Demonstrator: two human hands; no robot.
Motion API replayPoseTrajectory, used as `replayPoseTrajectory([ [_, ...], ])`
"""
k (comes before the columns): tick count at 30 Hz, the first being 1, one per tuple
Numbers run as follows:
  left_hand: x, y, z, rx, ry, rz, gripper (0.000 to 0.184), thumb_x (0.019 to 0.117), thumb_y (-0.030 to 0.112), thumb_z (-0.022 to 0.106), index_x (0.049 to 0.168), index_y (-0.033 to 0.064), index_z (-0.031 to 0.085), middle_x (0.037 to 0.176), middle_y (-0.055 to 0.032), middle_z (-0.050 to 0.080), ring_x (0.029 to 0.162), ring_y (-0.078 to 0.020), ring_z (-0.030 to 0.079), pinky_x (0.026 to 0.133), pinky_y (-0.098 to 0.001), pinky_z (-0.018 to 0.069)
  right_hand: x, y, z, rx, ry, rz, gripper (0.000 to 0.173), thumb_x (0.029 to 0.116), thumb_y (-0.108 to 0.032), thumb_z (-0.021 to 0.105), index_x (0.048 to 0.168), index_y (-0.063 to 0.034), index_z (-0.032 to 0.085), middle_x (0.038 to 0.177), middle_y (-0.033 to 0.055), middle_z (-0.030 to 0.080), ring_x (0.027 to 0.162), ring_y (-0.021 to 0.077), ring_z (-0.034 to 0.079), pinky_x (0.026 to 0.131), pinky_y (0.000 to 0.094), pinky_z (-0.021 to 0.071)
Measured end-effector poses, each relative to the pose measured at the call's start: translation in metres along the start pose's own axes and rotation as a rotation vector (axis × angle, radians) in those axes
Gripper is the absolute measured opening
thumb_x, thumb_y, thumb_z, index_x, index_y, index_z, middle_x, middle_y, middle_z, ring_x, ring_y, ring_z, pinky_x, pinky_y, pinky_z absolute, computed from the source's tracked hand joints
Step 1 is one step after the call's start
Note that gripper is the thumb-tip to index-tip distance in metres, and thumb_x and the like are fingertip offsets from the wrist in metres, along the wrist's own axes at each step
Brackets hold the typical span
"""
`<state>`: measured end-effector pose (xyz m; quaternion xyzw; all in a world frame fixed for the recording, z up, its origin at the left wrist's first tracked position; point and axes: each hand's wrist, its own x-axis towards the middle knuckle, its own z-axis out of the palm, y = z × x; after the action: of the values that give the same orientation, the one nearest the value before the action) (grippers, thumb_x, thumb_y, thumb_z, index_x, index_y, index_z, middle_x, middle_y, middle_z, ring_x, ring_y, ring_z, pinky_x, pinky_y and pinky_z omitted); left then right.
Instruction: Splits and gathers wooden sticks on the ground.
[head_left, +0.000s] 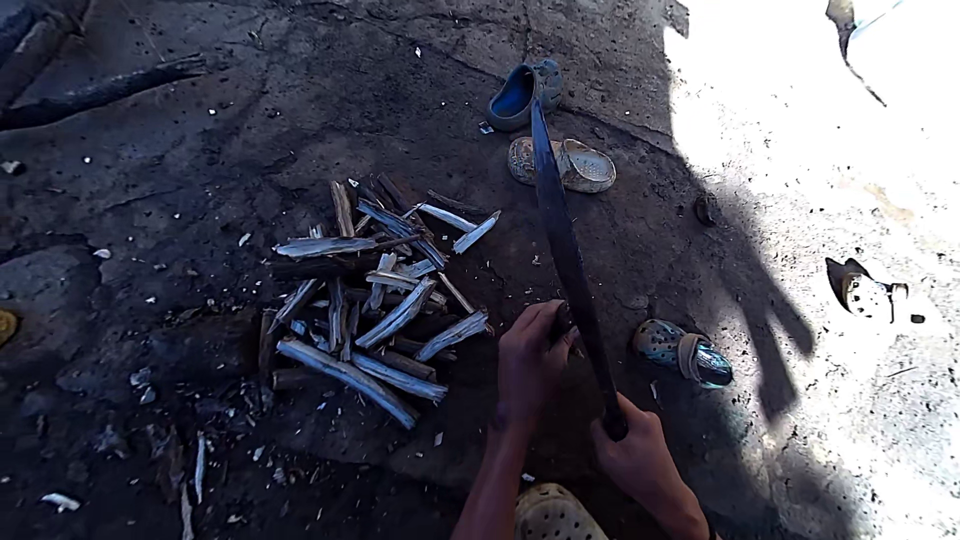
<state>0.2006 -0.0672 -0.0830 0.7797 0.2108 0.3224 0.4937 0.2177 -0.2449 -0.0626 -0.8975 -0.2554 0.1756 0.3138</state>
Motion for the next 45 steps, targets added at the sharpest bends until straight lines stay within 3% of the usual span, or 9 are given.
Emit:
replayPoseTrajectory([
  [4,-0.009,-0.03,0.015,0.03,-0.122,-0.143,0.03,0.0889,0.007,0.077,0.116,-0.0054,0.073,0.111,-0.0171,0.073,0.094,-0.0189,0.074,0.087,-0.032,0.0611,0.013,0.001,-0.003,-0.039,-0.26,0.296,0.014,0.0916,-0.018,0.063,0.098,-0.0062,0.067,0.067,0.0026,0.057,0.06,0.0147,0.057,0.058,0.0372,0.0469],
  [8,0.0,-0.014,0.003,0.095,-0.233,-0.138,0.032,0.0905,0.01,0.077,0.117,-0.0068,0.071,0.111,-0.0189,0.072,0.097,-0.0241,0.073,0.09,-0.0363,0.0603,0.005,0.001,-0.012,0.003,-0.215,0.248,0.012,0.0875,-0.02,0.064,0.093,-0.0085,0.066,0.062,-0.0036,0.051,0.054,0.007,0.05,0.053,0.0297,0.0418],
  [13,0.009,0.026,-0.058,0.047,-0.127,0.006,0.056,0.0963,0.023,0.073,0.144,0.0011,0.055,0.136,-0.0142,0.063,0.123,-0.0209,0.064,0.105,-0.0387,0.0538,-0.008,0.004,-0.016,0.286,0.12,-0.103,0.014,0.0887,-0.021,0.063,0.08,-0.0098,0.061,0.055,-0.0093,0.053,0.045,-0.0047,0.05,0.043,0.0156,0.045],
  [17,-0.011,0.035,-0.112,-0.058,0.313,-0.139,0.014,0.1035,0.01,0.058,0.106,0.0011,0.068,0.089,0.002,0.075,0.073,-0.0038,0.071,0.067,-0.0214,0.0612,0.011,0.002,-0.021,0.075,-0.183,0.253,0.012,0.0903,-0.019,0.062,0.086,-0.0081,0.064,0.062,-0.0019,0.053,0.052,0.0081,0.051,0.051,0.0304,0.0451],
  [25,-0.049,0.022,-0.148,-0.245,0.517,-0.44,0.016,0.1003,-0.002,0.05,0.112,-0.0012,0.062,0.085,-0.0025,0.074,0.076,-0.0145,0.075,0.074,-0.0307,0.0653,0.015,-0.023,-0.037,0.61,0.15,-0.207,0.011,0.0918,-0.007,0.06,0.088,-0.0178,0.058,0.06,-0.0102,0.059,0.048,0.005,0.058,0.047,0.0249,0.0552],
  [29,-0.05,0.029,-0.146,-0.322,0.494,-0.536,0.016,0.1023,-0.001,0.049,0.11,-0.0032,0.062,0.083,-0.0054,0.073,0.073,-0.0153,0.074,0.069,-0.0304,0.0644,0.023,0.007,-0.017,0.043,-0.209,0.303,0.014,0.0923,-0.019,0.063,0.09,-0.005,0.065,0.064,0.0028,0.056,0.052,0.0148,0.056,0.054,0.0378,0.0505],
  [36,-0.055,0.029,-0.151,-0.305,0.428,-0.52,0.018,0.1019,0.001,0.048,0.11,-0.0013,0.064,0.084,-0.0039,0.074,0.074,-0.015,0.074,0.072,-0.0302,0.0647,0.003,-0.011,-0.011,0.446,0.124,-0.056,0.006,0.0874,-0.01,0.06,0.083,-0.0138,0.057,0.058,-0.01,0.056,0.046,0.0025,0.056,0.045,0.0227,0.0525],
  [40,-0.055,0.032,-0.151,-0.349,0.488,-0.564,0.017,0.1032,0.0,0.047,0.107,-0.002,0.064,0.081,-0.0054,0.073,0.07,-0.0156,0.073,0.068,-0.0305,0.0644,0.021,0.007,0.003,-0.001,-0.24,0.385,0.013,0.0928,-0.018,0.063,0.09,-0.0056,0.066,0.065,0.004,0.057,0.054,0.0165,0.058,0.055,0.0397,0.0511],
  [45,-0.056,0.031,-0.156,-0.312,0.439,-0.54,0.018,0.103,0.001,0.047,0.108,-0.0017,0.064,0.082,-0.0055,0.073,0.073,-0.0155,0.074,0.071,-0.03,0.0645,0.021,0.021,0.003,-0.073,-0.297,0.388,0.012,0.0923,-0.02,0.064,0.091,-0.008,0.065,0.065,0.0027,0.057,0.053,0.0153,0.057,0.054,0.0381,0.0504],
])
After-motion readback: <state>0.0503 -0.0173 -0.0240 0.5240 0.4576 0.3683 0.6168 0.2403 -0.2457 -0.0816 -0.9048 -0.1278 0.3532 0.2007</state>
